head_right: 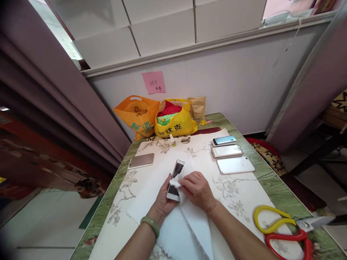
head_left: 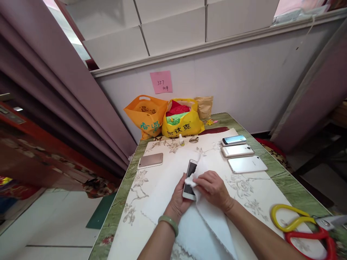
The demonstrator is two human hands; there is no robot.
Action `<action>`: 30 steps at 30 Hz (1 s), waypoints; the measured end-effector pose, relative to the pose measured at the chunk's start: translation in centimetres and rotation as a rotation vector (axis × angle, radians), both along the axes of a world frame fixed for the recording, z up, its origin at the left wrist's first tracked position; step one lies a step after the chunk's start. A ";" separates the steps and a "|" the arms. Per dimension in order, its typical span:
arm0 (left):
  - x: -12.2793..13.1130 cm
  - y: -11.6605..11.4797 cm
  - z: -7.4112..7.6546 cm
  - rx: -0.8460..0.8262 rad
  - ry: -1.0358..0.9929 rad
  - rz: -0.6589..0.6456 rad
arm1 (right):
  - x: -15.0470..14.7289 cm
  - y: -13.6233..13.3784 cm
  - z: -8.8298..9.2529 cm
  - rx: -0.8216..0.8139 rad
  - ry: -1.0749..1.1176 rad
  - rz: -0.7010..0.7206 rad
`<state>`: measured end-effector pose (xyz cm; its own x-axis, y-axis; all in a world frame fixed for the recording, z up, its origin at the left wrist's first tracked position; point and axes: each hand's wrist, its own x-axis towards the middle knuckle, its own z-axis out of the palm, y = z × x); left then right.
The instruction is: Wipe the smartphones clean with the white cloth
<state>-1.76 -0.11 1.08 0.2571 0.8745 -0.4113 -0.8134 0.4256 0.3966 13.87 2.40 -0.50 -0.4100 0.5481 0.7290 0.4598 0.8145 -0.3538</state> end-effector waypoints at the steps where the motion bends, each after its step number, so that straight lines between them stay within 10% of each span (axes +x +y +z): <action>1: 0.0 0.0 0.0 0.002 -0.007 -0.018 | -0.1 -0.3 0.2 0.006 -0.028 0.084; 5: 0.0 0.0 -0.1 0.011 0.003 -0.029 | -0.1 0.1 0.2 0.000 -0.039 0.136; 11: 0.3 0.1 -0.3 -0.050 0.071 -0.082 | 0.8 1.5 -0.8 -0.184 0.240 -0.417; 18: 0.5 -0.1 0.4 -0.028 0.034 -0.050 | -0.8 -0.7 0.3 -0.011 -0.046 0.166; 25: 0.6 0.2 0.3 -0.091 0.081 -0.057 | 0.5 1.1 -0.4 -0.108 0.095 -0.402; 30: 0.3 0.2 0.3 -0.083 0.059 -0.009 | -0.8 -1.1 0.8 -0.010 -0.098 0.127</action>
